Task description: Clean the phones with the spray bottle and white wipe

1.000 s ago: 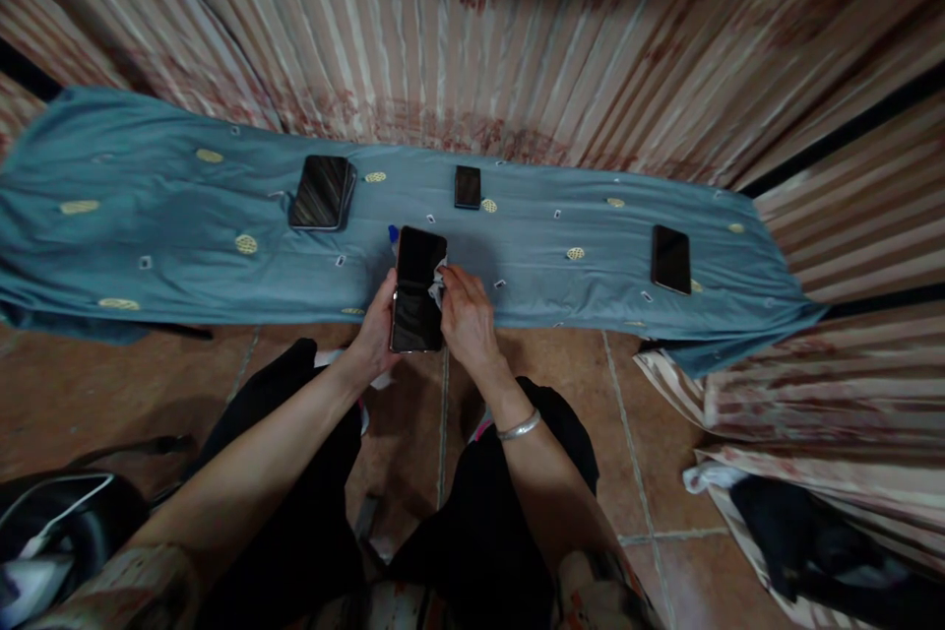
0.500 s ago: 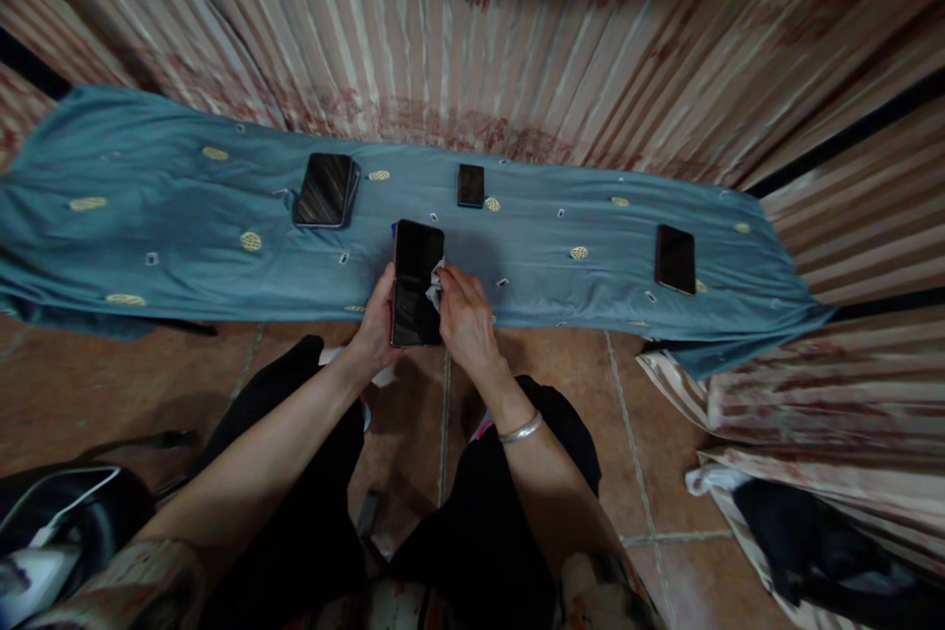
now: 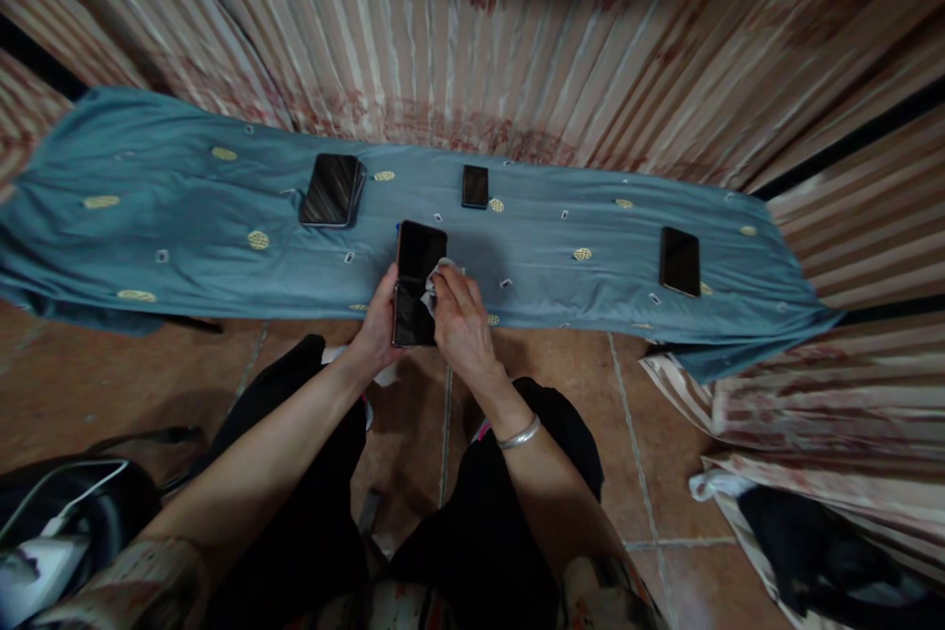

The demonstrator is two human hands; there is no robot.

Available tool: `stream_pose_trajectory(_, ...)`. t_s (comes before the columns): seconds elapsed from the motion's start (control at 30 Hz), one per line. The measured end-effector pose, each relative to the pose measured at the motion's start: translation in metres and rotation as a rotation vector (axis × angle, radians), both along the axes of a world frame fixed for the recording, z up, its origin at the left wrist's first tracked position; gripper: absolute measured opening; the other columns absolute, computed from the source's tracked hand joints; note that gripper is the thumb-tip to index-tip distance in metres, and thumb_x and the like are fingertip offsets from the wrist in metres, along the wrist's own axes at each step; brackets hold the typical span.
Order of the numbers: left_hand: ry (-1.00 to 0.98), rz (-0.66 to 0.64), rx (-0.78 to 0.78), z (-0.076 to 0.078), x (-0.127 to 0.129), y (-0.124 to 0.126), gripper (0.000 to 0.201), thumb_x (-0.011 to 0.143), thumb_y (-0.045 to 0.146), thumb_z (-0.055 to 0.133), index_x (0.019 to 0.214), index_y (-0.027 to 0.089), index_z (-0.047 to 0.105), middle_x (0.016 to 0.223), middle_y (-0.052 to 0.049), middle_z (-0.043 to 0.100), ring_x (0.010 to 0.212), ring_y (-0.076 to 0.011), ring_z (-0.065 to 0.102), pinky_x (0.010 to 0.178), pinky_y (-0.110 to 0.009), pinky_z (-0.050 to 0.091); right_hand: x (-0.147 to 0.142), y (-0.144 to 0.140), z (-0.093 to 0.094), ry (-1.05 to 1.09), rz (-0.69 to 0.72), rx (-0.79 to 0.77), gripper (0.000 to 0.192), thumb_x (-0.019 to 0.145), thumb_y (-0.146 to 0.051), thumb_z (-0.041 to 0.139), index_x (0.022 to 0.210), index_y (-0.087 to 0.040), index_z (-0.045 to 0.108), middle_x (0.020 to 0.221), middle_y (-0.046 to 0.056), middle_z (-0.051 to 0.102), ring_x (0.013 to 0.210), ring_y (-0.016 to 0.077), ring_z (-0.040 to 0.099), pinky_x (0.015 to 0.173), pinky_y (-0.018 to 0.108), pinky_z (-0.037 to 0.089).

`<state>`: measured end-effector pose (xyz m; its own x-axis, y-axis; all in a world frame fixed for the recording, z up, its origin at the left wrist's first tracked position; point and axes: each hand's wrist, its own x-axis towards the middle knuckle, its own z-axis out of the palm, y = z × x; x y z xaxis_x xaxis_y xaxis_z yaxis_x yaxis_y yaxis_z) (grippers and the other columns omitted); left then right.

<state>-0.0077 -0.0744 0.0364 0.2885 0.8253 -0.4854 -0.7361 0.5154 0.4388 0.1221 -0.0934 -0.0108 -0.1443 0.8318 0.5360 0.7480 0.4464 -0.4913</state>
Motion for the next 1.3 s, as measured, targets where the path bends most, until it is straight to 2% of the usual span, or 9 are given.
stream_pose_trajectory(0.3, 0.016, -0.014, 0.038, -0.007, 0.006, -0.010, 0.042, 0.100, 0.045, 0.062, 0.129, 0.017, 0.074, 0.104, -0.006, 0.084, 0.099, -0.0232, 0.079, 0.096, -0.034, 0.059, 0.009, 0.006, 0.003, 0.017, -0.035, -0.015, 0.045, 0.106, -0.018, 0.039, 0.139, -0.020, 0.069, 0.146, 0.015, 0.068, 0.134, 0.0286, 0.064, 0.117, 0.054, 0.052)
stream_pose_trajectory(0.43, 0.011, -0.010, 0.034, -0.004, 0.007, -0.010, 0.042, 0.101, 0.044, 0.061, 0.131, 0.017, 0.073, 0.105, -0.006, 0.084, 0.099, -0.0242, 0.080, 0.096, -0.035, 0.060, 0.009, 0.007, 0.001, 0.026, -0.037, -0.004, 0.045, 0.106, -0.018, 0.038, 0.139, -0.021, 0.068, 0.146, 0.015, 0.068, 0.133, 0.0284, 0.064, 0.116, 0.054, 0.052)
stream_pose_trajectory(0.57, 0.008, -0.014, -0.001, -0.001, 0.007, -0.010, 0.042, 0.107, 0.042, 0.050, 0.129, 0.016, 0.074, 0.102, -0.006, 0.084, 0.099, -0.0224, 0.080, 0.097, -0.033, 0.060, 0.009, 0.008, 0.000, 0.021, -0.036, 0.003, 0.044, 0.107, -0.019, 0.038, 0.138, -0.020, 0.069, 0.145, 0.015, 0.069, 0.133, 0.0286, 0.064, 0.116, 0.054, 0.052)
stream_pose_trajectory(0.73, 0.044, -0.062, -0.030, -0.006, 0.009, -0.018, 0.038, 0.105, 0.043, 0.055, 0.117, 0.016, 0.079, 0.093, -0.005, 0.083, 0.093, -0.0216, 0.080, 0.093, -0.032, 0.060, 0.016, 0.013, -0.002, 0.024, -0.087, 0.020, 0.043, 0.106, -0.020, 0.040, 0.136, -0.019, 0.070, 0.144, 0.015, 0.070, 0.131, 0.0297, 0.065, 0.116, 0.055, 0.052)
stream_pose_trajectory(0.93, 0.032, -0.065, -0.049, -0.009, 0.014, -0.025, 0.040, 0.110, 0.035, 0.046, 0.105, 0.016, 0.081, 0.079, -0.001, 0.081, 0.084, -0.0174, 0.079, 0.089, -0.026, 0.059, 0.016, 0.015, -0.001, 0.031, -0.097, 0.028, 0.043, 0.107, -0.022, 0.039, 0.136, -0.019, 0.070, 0.144, 0.016, 0.070, 0.132, 0.0299, 0.064, 0.118, 0.055, 0.051)
stream_pose_trajectory(1.03, 0.045, -0.078, -0.092, -0.008, 0.018, -0.028, 0.041, 0.110, 0.036, 0.046, 0.112, 0.015, 0.081, 0.085, -0.004, 0.083, 0.096, -0.0206, 0.079, 0.098, -0.030, 0.058, 0.011, 0.013, 0.001, 0.018, -0.075, 0.060, 0.043, 0.107, -0.021, 0.039, 0.137, -0.019, 0.070, 0.143, 0.015, 0.070, 0.132, 0.0287, 0.064, 0.117, 0.053, 0.052)
stream_pose_trajectory(1.13, 0.039, -0.079, -0.108, -0.008, 0.021, -0.030, 0.042, 0.111, 0.034, 0.044, 0.127, 0.014, 0.078, 0.102, -0.007, 0.085, 0.110, -0.0233, 0.078, 0.107, -0.033, 0.055, 0.008, 0.012, 0.002, 0.005, -0.046, 0.060, 0.043, 0.107, -0.021, 0.040, 0.139, -0.019, 0.069, 0.144, 0.015, 0.070, 0.133, 0.0281, 0.064, 0.117, 0.052, 0.051)
stream_pose_trajectory(1.23, 0.018, -0.071, -0.101, -0.009, 0.021, -0.029, 0.043, 0.109, 0.035, 0.047, 0.136, 0.014, 0.074, 0.112, -0.009, 0.084, 0.114, -0.0254, 0.077, 0.111, -0.036, 0.053, 0.009, 0.013, 0.002, -0.001, -0.044, 0.053, 0.044, 0.107, -0.020, 0.040, 0.140, -0.018, 0.068, 0.145, 0.016, 0.069, 0.134, 0.0285, 0.064, 0.117, 0.051, 0.051)
stream_pose_trajectory(1.3, 0.013, -0.080, -0.105, -0.009, 0.019, -0.027, 0.043, 0.109, 0.037, 0.049, 0.135, 0.014, 0.074, 0.110, -0.009, 0.084, 0.113, -0.0260, 0.077, 0.110, -0.036, 0.053, 0.011, 0.014, 0.002, -0.001, -0.056, 0.054, 0.044, 0.107, -0.020, 0.039, 0.139, -0.017, 0.069, 0.144, 0.017, 0.069, 0.134, 0.0295, 0.064, 0.116, 0.053, 0.052)
